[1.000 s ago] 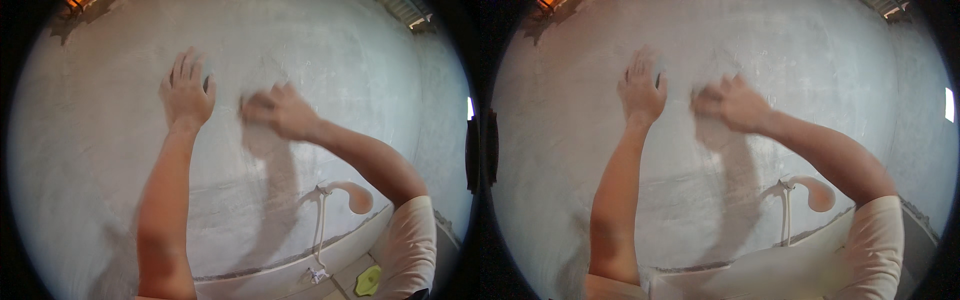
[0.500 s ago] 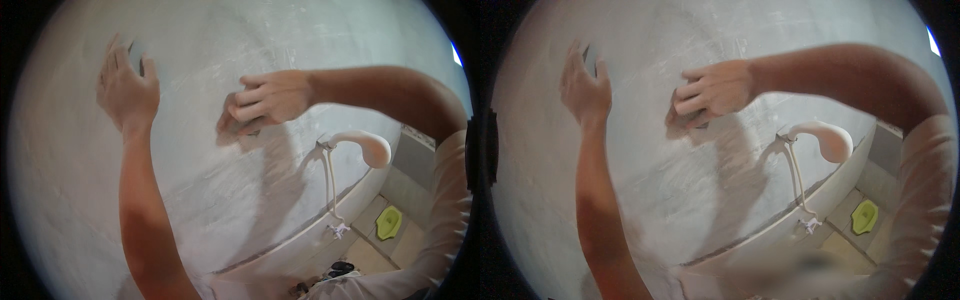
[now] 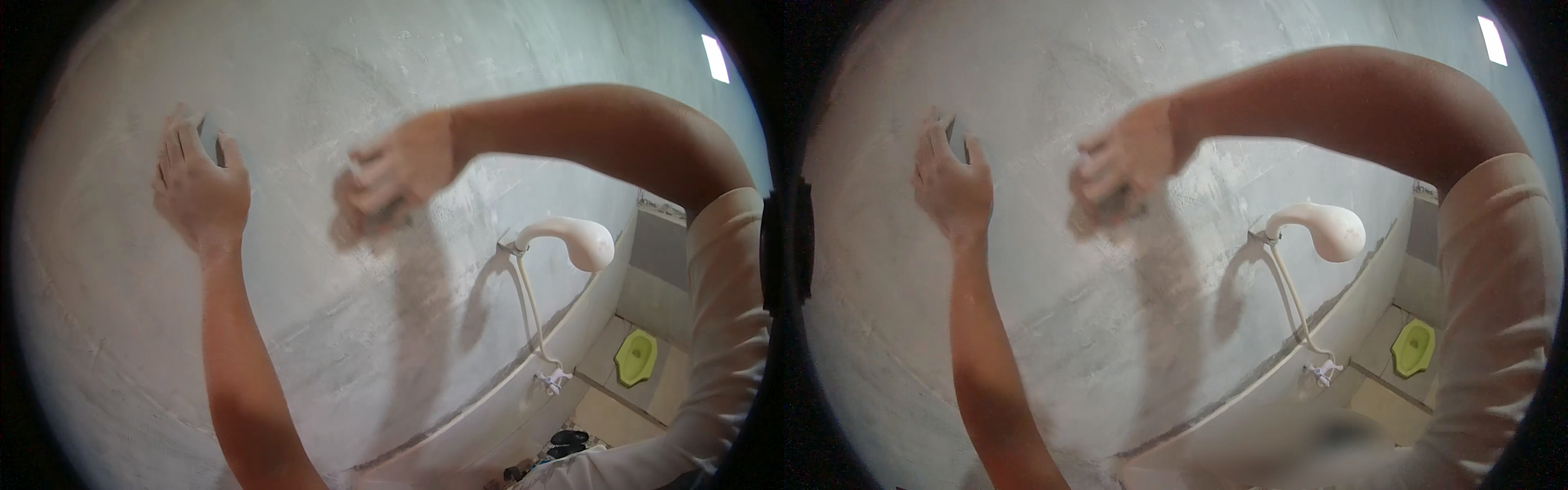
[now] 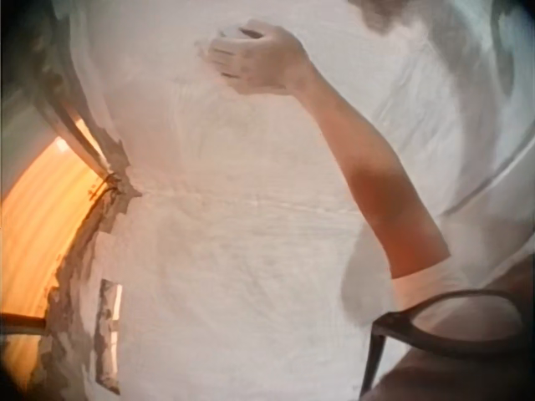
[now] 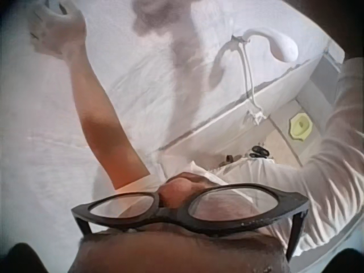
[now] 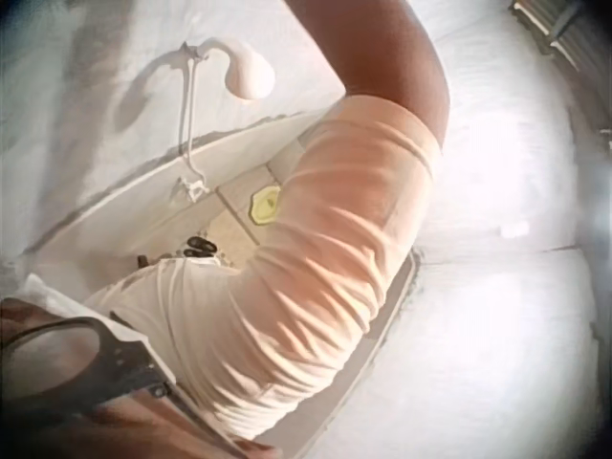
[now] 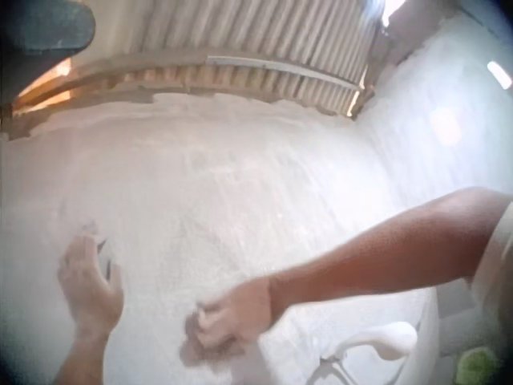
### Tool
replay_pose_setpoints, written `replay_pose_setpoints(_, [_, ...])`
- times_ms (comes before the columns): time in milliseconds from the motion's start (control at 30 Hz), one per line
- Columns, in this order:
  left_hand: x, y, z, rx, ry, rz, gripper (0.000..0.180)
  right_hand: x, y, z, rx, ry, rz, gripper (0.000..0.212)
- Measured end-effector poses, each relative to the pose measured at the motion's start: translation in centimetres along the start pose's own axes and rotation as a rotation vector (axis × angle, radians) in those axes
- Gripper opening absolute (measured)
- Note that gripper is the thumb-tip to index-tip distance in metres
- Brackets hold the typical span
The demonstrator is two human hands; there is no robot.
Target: The person sands a plastered wall using a hand-held sanding block, moving it in circular and back-and-forth motions across various sections of the surface.
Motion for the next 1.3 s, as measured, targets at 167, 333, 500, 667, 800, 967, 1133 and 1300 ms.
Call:
replay_pose_setpoints(167, [-0.1,0.8,-0.6,0.032,-0.041,-0.035,0.041,1.2,9.9,-3.4,-0.849,0.203,0.12,0.057])
replay_pose_setpoints(333, [-0.3,0.0,-0.8,0.05,-0.1,-0.035,0.039,-0.1,-1.1,2.7,-0.454,0.237,0.262,0.041])
replay_pose_setpoints(500, [0.4,0.2,-0.2,0.048,-0.082,-0.02,0.042,0.0,5.1,-1.1,-0.53,0.012,0.779,0.045])
replay_pose_setpoints(667, [-0.6,-0.2,-1.0,0.055,-0.062,-0.034,0.044,0.8,9.9,-5.5,-1.183,0.141,0.118,0.069])
replay_pose_setpoints(800, [-0.1,-0.4,-1.1,0.025,-0.017,-0.027,0.047,-1.8,-0.2,0.6,-0.543,-0.008,0.584,0.059])
replay_pose_setpoints(967, [1.0,-0.5,-0.7,0.115,-0.041,0.012,0.047,2.4,4.1,-2.3,-0.404,0.11,0.215,0.048])
replay_pose_setpoints(1133, [0.2,-0.8,-0.9,0.074,-0.068,0.039,0.049,1.5,7.6,-4.7,-1.074,0.1,0.131,0.063])
replay_pose_setpoints(1300, [-0.1,-0.5,-1.3,0.046,0.0,0.046,0.048,0.2,-0.7,0.5,-0.374,0.085,0.556,0.058])
Point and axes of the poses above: each hand's wrist, its own z-axis towards the middle knuckle, its own x-axis out of the back of the hand, y = z × x, the point moved 9 cm from there along z, towards the middle knuckle, and after that the axes turned 9 degrees about -y, right-handed, at the moved point
